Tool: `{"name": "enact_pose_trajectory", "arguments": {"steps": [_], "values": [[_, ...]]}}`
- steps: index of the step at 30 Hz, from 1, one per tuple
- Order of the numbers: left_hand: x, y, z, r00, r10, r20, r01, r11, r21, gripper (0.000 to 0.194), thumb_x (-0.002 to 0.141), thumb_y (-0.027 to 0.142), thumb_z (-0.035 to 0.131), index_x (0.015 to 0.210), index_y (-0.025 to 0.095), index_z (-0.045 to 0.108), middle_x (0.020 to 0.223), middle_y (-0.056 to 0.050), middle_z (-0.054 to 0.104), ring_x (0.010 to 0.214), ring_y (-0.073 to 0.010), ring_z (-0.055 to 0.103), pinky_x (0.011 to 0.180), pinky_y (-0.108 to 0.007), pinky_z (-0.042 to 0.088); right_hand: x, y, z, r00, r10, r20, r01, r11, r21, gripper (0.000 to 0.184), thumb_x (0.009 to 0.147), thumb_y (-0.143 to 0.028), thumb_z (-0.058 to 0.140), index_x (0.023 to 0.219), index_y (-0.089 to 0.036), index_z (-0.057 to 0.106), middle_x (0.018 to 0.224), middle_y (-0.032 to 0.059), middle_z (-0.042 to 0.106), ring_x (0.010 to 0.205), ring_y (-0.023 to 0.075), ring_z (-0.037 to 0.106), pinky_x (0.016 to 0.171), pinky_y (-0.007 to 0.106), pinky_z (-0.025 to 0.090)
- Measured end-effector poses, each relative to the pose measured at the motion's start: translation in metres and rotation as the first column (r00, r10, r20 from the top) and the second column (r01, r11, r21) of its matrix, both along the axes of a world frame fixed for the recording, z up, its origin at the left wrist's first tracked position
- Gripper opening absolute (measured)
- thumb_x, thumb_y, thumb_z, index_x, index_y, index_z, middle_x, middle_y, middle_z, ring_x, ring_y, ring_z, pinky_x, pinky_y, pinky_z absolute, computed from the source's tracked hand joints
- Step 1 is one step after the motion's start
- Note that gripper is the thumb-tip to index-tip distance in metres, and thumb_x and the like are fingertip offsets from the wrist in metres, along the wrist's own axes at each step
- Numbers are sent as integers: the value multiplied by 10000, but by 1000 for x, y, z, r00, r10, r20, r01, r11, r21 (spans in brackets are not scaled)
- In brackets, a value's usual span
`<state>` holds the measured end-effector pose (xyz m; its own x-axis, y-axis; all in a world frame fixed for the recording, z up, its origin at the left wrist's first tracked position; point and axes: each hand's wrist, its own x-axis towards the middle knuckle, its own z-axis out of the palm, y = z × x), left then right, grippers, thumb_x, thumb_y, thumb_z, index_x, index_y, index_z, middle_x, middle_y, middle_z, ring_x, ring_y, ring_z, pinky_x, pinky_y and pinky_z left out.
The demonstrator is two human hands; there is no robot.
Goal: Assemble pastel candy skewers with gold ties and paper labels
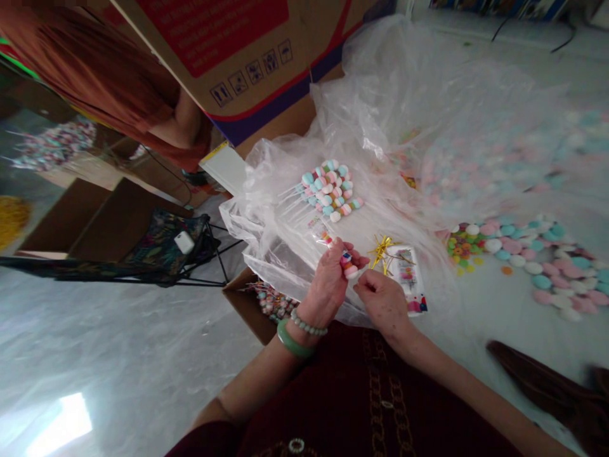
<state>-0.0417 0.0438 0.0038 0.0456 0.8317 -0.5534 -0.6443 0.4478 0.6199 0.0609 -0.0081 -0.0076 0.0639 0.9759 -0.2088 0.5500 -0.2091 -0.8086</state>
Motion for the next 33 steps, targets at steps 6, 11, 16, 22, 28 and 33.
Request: {"name": "enact_pose_trajectory", "arguments": {"steps": [6, 11, 16, 22, 28, 33], "values": [[-16, 12, -2, 990, -91, 108, 93, 996, -15, 278, 815, 412, 583, 829, 134, 581, 751, -56, 638, 684, -186, 648, 690, -329, 513, 4, 4, -12, 859, -168, -483, 80, 977, -198, 172, 681, -315, 574, 573, -208, 492, 483, -77, 383, 451, 92, 327, 467, 240, 247], [-26, 19, -1, 999, -37, 18, 36, 997, 62, 246, 690, 108, 697, 911, 131, 591, 782, -29, 656, 700, -147, 654, 723, -274, 501, 7, 2, -7, 824, -158, -544, 52, 977, -205, 136, 680, -322, 589, 627, -197, 581, 482, -75, 403, 449, 85, 334, 448, 235, 233], [-20, 12, 2, 993, -116, -33, 119, 983, 138, 316, 664, 108, 721, 951, 133, 590, 807, -30, 664, 763, -170, 671, 750, -284, 494, 5, 1, 1, 668, -278, -691, 47, 941, -334, 148, 651, -319, 623, 620, -189, 559, 447, -83, 393, 410, 72, 284, 419, 231, 174], [-13, 0, 8, 980, -186, -67, 194, 967, 165, 401, 633, 100, 732, 992, 153, 561, 792, -3, 650, 728, -161, 666, 753, -301, 489, 10, -7, 2, 935, -91, -343, 82, 996, -39, 133, 687, -273, 575, 580, -201, 541, 551, -40, 476, 541, 115, 407, 525, 253, 276], [-6, -6, 21, 980, -180, -86, 190, 974, 127, 432, 594, 35, 703, 983, 147, 552, 764, 4, 639, 694, -149, 656, 708, -266, 465, 8, -8, 9, 974, -74, -213, 101, 988, 117, 137, 722, -253, 548, 594, -205, 533, 595, -33, 489, 602, 130, 429, 579, 263, 299], [-12, -13, 30, 911, -388, 142, 370, 919, 137, 398, 643, 85, 696, 1022, 132, 583, 915, -71, 664, 834, -190, 644, 794, -328, 467, 8, -7, 12, 771, -105, -628, 135, 991, 0, 160, 736, -304, 561, 617, -203, 529, 504, -72, 384, 467, 96, 336, 458, 238, 249]]}}
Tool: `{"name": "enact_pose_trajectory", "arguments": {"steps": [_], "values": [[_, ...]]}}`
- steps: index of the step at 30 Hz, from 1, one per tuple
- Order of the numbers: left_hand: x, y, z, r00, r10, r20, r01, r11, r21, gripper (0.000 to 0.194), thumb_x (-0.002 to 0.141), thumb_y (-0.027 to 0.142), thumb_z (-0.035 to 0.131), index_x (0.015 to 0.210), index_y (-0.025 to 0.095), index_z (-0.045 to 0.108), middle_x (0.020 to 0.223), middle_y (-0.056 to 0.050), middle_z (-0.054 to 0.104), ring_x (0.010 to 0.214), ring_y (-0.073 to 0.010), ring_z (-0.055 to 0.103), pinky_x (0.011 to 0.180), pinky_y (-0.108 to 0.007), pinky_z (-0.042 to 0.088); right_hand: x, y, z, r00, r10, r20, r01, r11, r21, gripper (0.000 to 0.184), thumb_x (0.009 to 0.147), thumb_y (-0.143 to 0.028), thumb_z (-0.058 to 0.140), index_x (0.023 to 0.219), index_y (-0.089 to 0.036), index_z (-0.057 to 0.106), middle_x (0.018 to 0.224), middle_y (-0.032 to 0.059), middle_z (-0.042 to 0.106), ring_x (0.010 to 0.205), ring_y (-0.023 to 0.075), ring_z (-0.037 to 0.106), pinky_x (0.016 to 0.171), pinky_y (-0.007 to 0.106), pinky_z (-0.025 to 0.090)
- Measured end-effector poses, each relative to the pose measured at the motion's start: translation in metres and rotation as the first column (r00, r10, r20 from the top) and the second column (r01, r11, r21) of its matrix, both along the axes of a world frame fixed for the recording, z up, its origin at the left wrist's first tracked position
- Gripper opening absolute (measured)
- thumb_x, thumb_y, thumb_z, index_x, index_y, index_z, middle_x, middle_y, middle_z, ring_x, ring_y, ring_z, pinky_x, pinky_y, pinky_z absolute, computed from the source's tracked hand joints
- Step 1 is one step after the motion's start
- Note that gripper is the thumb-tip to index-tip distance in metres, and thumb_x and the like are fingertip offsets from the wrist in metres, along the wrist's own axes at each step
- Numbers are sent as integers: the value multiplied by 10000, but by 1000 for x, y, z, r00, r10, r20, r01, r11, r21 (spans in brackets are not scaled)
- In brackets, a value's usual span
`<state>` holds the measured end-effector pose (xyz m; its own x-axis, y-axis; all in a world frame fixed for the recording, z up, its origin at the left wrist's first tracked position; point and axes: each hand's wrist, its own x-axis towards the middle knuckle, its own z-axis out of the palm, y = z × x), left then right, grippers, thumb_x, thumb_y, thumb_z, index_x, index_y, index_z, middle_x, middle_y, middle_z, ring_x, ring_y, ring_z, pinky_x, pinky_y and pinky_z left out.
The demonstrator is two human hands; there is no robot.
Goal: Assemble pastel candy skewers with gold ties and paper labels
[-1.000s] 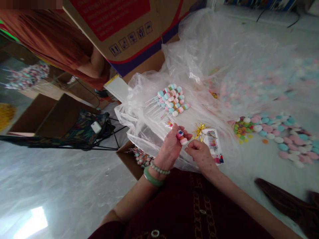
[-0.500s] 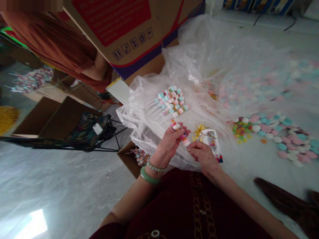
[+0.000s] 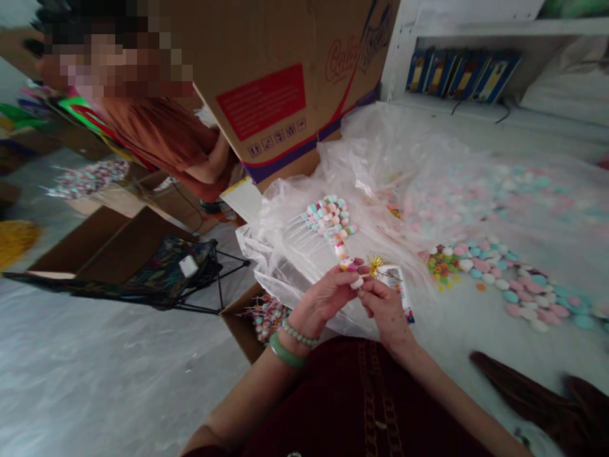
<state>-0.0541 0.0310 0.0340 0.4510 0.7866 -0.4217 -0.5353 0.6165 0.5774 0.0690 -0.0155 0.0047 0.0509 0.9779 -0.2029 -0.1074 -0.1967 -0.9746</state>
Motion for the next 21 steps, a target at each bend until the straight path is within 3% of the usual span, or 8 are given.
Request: {"name": "enact_pose_trajectory", "arguments": {"steps": [2, 4, 8, 11, 14, 17, 19, 21], "values": [[-5, 1, 5, 995, -14, 98, 15, 1000, -10, 371, 698, 192, 706, 1044, 132, 586, 1002, -101, 653, 904, -222, 633, 848, -384, 462, 1, -4, 4, 997, 6, -74, -7, 1000, -3, 146, 731, -298, 573, 628, -196, 548, 494, -76, 389, 449, 85, 326, 437, 231, 232], [-8, 5, 12, 987, 72, 144, -73, 997, 4, 330, 757, 287, 675, 1039, 139, 586, 1018, -102, 646, 931, -237, 628, 868, -408, 460, 2, -11, 9, 995, 14, -100, -15, 1000, -12, 112, 712, -284, 600, 661, -187, 583, 492, -77, 403, 446, 74, 328, 431, 219, 225], [-9, 12, 27, 970, 186, 159, -190, 982, 9, 229, 860, 320, 546, 1011, 152, 585, 837, -46, 640, 721, -171, 634, 770, -374, 499, 2, -21, 21, 954, 81, -289, -121, 985, -121, 170, 691, -306, 624, 791, -170, 639, 470, -85, 397, 398, 54, 271, 390, 207, 154], [-5, 13, 34, 967, 211, 145, -215, 976, 16, 226, 891, 340, 487, 979, 153, 580, 741, -20, 604, 570, -119, 575, 652, -319, 502, 4, -24, 28, 933, 87, -348, -160, 970, -185, 176, 645, -323, 656, 707, -164, 610, 448, -95, 359, 380, 45, 201, 381, 214, 95], [3, 9, 37, 958, 272, 90, -280, 954, 103, 231, 875, 359, 513, 971, 156, 569, 720, -13, 584, 534, -100, 548, 595, -279, 488, 7, -24, 31, 983, 42, -181, -65, 990, -125, 182, 649, -337, 652, 626, -180, 562, 450, -91, 339, 409, 60, 232, 403, 216, 141], [14, 1, 37, 948, 318, 20, -316, 929, 193, 271, 831, 375, 575, 997, 162, 553, 731, -13, 585, 535, -102, 553, 527, -237, 452, 8, -26, 33, 986, 2, 169, -14, 997, 72, 190, 719, -326, 594, 593, -193, 543, 510, -51, 423, 493, 96, 359, 487, 232, 257], [20, -4, 36, 954, 300, 11, -295, 933, 206, 290, 814, 386, 592, 991, 161, 546, 697, -3, 570, 513, -96, 537, 499, -221, 425, 6, -29, 35, 886, -90, 455, -11, 976, 215, 183, 759, -292, 550, 603, -197, 557, 580, -14, 505, 572, 127, 433, 556, 257, 289], [23, -8, 34, 961, 276, 27, -276, 937, 213, 300, 810, 399, 593, 981, 156, 547, 648, 14, 542, 504, -93, 524, 519, -225, 430, 3, -31, 37, 756, -191, 627, -26, 947, 320, 177, 783, -259, 510, 629, -202, 575, 614, 12, 543, 604, 148, 460, 583, 276, 287]]}}
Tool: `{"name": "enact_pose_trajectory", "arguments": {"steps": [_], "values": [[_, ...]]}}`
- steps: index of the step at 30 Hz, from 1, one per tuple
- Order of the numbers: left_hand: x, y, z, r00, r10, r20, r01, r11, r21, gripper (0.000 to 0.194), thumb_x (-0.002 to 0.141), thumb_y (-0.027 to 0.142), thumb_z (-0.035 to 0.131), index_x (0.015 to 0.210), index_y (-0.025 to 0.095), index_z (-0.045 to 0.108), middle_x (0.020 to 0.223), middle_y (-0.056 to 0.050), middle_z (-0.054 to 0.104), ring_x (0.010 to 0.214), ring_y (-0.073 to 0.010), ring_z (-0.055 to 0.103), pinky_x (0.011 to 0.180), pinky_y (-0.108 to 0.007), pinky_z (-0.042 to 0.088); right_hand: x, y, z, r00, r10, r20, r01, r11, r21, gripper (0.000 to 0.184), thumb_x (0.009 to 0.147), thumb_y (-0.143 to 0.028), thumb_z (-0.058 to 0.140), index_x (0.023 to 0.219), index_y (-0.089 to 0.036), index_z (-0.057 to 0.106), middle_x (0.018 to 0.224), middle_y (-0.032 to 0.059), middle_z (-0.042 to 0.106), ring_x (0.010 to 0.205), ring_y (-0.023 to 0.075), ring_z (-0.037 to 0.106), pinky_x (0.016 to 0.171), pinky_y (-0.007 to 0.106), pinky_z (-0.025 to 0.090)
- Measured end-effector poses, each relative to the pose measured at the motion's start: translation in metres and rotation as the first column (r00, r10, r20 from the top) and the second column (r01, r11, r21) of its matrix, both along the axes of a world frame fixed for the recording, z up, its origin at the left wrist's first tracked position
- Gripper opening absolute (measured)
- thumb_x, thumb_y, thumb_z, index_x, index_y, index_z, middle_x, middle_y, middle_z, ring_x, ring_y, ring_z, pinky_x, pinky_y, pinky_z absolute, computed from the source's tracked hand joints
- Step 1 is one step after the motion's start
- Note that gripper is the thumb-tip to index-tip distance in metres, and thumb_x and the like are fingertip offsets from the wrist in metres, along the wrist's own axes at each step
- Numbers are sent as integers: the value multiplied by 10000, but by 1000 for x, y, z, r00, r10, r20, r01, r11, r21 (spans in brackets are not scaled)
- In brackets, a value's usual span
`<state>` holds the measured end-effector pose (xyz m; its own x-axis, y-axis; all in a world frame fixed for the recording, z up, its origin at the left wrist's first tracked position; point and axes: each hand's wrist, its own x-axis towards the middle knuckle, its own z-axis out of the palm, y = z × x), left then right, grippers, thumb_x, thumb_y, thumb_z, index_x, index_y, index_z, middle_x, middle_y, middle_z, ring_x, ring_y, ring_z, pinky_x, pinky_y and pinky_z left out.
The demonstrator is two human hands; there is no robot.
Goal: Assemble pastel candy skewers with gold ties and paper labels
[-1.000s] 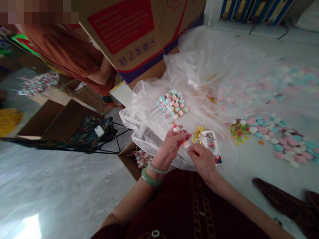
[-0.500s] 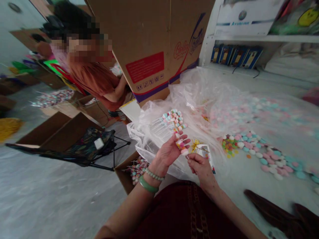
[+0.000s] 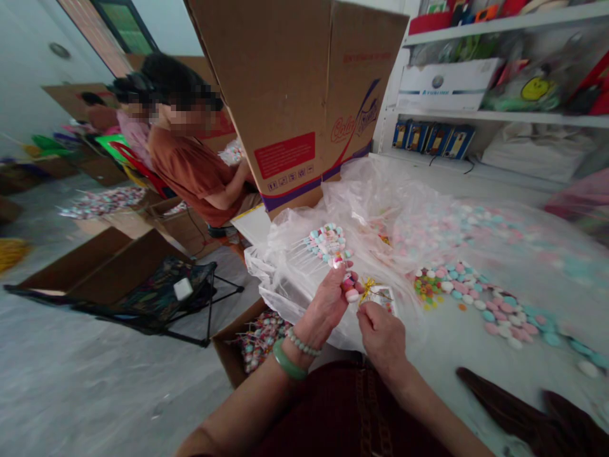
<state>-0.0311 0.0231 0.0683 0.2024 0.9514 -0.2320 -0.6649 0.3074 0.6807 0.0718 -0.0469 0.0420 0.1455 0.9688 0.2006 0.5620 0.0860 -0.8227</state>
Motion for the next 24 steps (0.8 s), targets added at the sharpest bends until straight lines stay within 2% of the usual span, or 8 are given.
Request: {"name": "enact_pose_trajectory", "arguments": {"steps": [3, 6, 8, 10, 12, 14, 18, 24], "values": [[-1, -2, 0, 1000, -11, 9, 11, 1000, 10, 310, 813, 408, 590, 978, 147, 557, 599, 29, 513, 515, -99, 522, 570, -245, 453, -6, 1, 2, 1000, -4, 11, 3, 998, 64, 183, 786, -253, 498, 624, -207, 569, 619, 19, 546, 609, 151, 461, 582, 276, 290], [-9, 0, 2, 996, -47, 72, 49, 998, -29, 312, 824, 416, 577, 969, 140, 571, 596, 24, 516, 533, -105, 526, 609, -269, 473, -9, 8, 4, 925, 49, -378, -82, 994, -74, 177, 770, -304, 546, 623, -206, 550, 561, -23, 476, 546, 121, 410, 516, 243, 285], [-17, 2, 3, 985, -110, 130, 120, 990, -72, 318, 837, 426, 557, 949, 130, 583, 634, -3, 547, 586, -127, 560, 643, -296, 489, -8, 12, 4, 716, 17, -698, -215, 956, -197, 152, 744, -325, 588, 664, -200, 555, 494, -67, 381, 446, 85, 300, 427, 217, 208], [-24, 5, 3, 977, -153, 151, 169, 981, -96, 299, 846, 407, 550, 910, 119, 596, 686, -37, 581, 643, -150, 590, 677, -317, 501, -7, 16, 3, 460, -48, -887, -374, 895, -242, 150, 714, -321, 636, 719, -187, 569, 467, -96, 340, 390, 52, 195, 385, 205, 116], [-30, 9, 1, 975, -163, 153, 179, 979, -96, 269, 844, 382, 561, 877, 119, 604, 739, -58, 605, 673, -159, 604, 702, -327, 507, -5, 19, 1, 275, -86, -958, -499, 839, -218, 176, 687, -302, 682, 749, -173, 579, 468, -103, 367, 367, 26, 166, 372, 193, 83], [-33, 13, -1, 976, -133, 172, 150, 985, -90, 235, 832, 360, 584, 887, 133, 610, 791, -62, 621, 694, -162, 612, 724, -339, 510, -5, 23, -2, 171, -120, -978, -577, 793, -198, 191, 683, -290, 707, 750, -164, 579, 467, -105, 379, 351, 12, 172, 362, 180, 87], [-36, 21, -5, 974, -32, 226, 55, 994, -99, 213, 812, 304, 621, 964, 156, 612, 828, -45, 625, 721, -154, 613, 759, -349, 506, -6, 31, -8, 107, -186, -977, -647, 733, -210, 198, 688, -276, 723, 753, -155, 580, 463, -110, 380, 337, 4, 184, 345, 164, 106], [-34, 22, -16, 967, -77, 241, 106, 988, -109, 238, 814, 364, 609, 912, 147, 613, 601, 26, 503, 588, -125, 544, 675, -322, 499, -7, 47, -8, 149, -205, -967, -675, 693, -251, 193, 691, -264, 726, 736, -137, 589, 440, -107, 387, 328, -1, 178, 338, 157, 106]]}}
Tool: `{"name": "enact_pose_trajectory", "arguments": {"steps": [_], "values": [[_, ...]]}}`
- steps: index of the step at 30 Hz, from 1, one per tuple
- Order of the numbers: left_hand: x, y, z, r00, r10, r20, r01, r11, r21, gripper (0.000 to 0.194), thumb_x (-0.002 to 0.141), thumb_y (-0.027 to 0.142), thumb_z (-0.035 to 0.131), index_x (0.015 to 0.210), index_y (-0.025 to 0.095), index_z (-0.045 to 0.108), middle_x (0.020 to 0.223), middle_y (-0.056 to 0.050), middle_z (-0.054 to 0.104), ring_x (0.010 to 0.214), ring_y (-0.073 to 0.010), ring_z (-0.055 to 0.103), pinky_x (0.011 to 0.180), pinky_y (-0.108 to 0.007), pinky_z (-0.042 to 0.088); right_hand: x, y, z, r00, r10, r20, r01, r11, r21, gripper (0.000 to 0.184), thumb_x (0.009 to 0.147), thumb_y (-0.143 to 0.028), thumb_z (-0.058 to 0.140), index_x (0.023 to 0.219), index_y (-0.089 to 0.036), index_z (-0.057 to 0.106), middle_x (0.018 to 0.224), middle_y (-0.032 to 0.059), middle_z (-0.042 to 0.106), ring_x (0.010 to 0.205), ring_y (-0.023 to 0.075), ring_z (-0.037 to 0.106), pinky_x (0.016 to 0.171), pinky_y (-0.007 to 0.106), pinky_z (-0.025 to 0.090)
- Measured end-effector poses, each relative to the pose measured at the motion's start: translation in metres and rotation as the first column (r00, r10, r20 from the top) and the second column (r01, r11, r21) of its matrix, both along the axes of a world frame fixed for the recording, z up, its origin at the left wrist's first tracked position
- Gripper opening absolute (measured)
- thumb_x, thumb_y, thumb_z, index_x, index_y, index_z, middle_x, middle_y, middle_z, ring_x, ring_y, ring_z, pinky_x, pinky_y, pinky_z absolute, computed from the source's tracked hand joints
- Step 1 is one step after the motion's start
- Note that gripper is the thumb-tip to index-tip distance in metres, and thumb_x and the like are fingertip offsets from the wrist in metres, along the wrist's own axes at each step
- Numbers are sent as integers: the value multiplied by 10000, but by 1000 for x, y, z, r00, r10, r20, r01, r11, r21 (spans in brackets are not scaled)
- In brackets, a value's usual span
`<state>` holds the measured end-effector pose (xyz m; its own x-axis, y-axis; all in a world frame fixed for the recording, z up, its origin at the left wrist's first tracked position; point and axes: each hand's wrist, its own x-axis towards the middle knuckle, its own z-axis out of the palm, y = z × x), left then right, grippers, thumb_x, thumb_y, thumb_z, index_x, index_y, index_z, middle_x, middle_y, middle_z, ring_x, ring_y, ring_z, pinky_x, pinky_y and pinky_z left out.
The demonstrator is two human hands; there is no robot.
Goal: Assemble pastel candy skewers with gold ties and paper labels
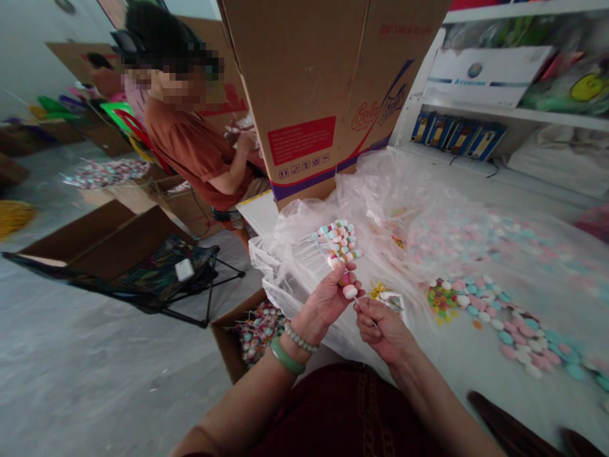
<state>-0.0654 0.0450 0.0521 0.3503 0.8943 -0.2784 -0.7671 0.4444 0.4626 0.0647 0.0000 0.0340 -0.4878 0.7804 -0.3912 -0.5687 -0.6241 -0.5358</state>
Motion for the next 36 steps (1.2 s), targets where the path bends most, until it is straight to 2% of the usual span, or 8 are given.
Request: {"name": "enact_pose_trajectory", "arguments": {"steps": [6, 12, 18, 21, 24, 26, 29, 36], "values": [[2, -2, -4, 998, -57, 31, 57, 998, -28, 334, 776, 468, 620, 716, 141, 587, 708, -31, 573, 682, -154, 582, 685, -307, 490, -15, 5, -3, 999, 9, -54, -12, 999, -47, 209, 686, -309, 708, 734, -155, 575, 451, -112, 357, 339, 11, 142, 340, 170, 106], [-21, -1, -22, 955, -292, -58, 293, 956, 10, 299, 770, 404, 651, 923, 147, 659, 952, -103, 649, 845, -187, 615, 786, -321, 468, -18, 3, 1, 898, -311, 312, 226, 933, 279, 150, 695, -300, 665, 681, -174, 585, 474, -86, 370, 408, 41, 220, 383, 195, 123], [-34, 25, -11, 999, -48, 3, 47, 996, 70, 410, 764, 398, 661, 1085, 151, 600, 1036, -113, 651, 961, -250, 624, 859, -413, 467, -18, 2, -5, 759, -311, 572, 102, 924, 368, 162, 742, -335, 594, 664, -197, 561, 487, -77, 343, 454, 84, 277, 436, 225, 202], [-29, 34, -3, 995, 84, -57, -84, 996, 11, 222, 815, 267, 613, 997, 140, 613, 854, -73, 673, 817, -204, 661, 817, -366, 495, -16, 0, -11, 517, -437, 736, -37, 848, 529, 157, 777, -306, 546, 655, -208, 559, 549, -42, 443, 533, 116, 400, 524, 244, 291], [-22, 36, -3, 977, 168, -130, -182, 978, -104, 99, 849, 215, 555, 879, 132, 600, 744, -57, 657, 716, -188, 666, 721, -328, 520, -12, -4, -14, 187, -627, 756, -329, 686, 649, 169, 823, -239, 480, 702, -209, 594, 657, 14, 563, 650, 158, 505, 618, 274, 317], [-19, 36, -4, 970, 178, -165, -206, 963, -172, 101, 863, 221, 532, 856, 135, 584, 712, -51, 646, 663, -182, 661, 661, -315, 527, -10, -7, -15, 75, -690, 720, -489, 604, 630, 217, 846, -194, 434, 704, -204, 597, 667, 36, 580, 662, 169, 525, 628, 283, 310], [-18, 35, -4, 964, 183, -193, -219, 957, -191, 81, 854, 220, 546, 857, 142, 566, 655, -17, 614, 537, -142, 617, 571, -278, 516, -11, -8, -14, 100, -662, 743, -570, 573, 588, 219, 849, -187, 431, 689, -204, 580, 661, 34, 584, 649, 164, 535, 615, 273, 315], [-13, 29, -4, 993, 31, -110, -66, 940, -334, 209, 899, 313, 472, 854, 126, 551, 667, -34, 606, 575, -158, 628, 574, -306, 540, -13, -8, 5, 423, -353, 835, -425, 736, 526, 244, 867, -301, 470, 657, -210, 556, 537, -44, 528, 526, 117, 503, 543, 221, 348]]}}
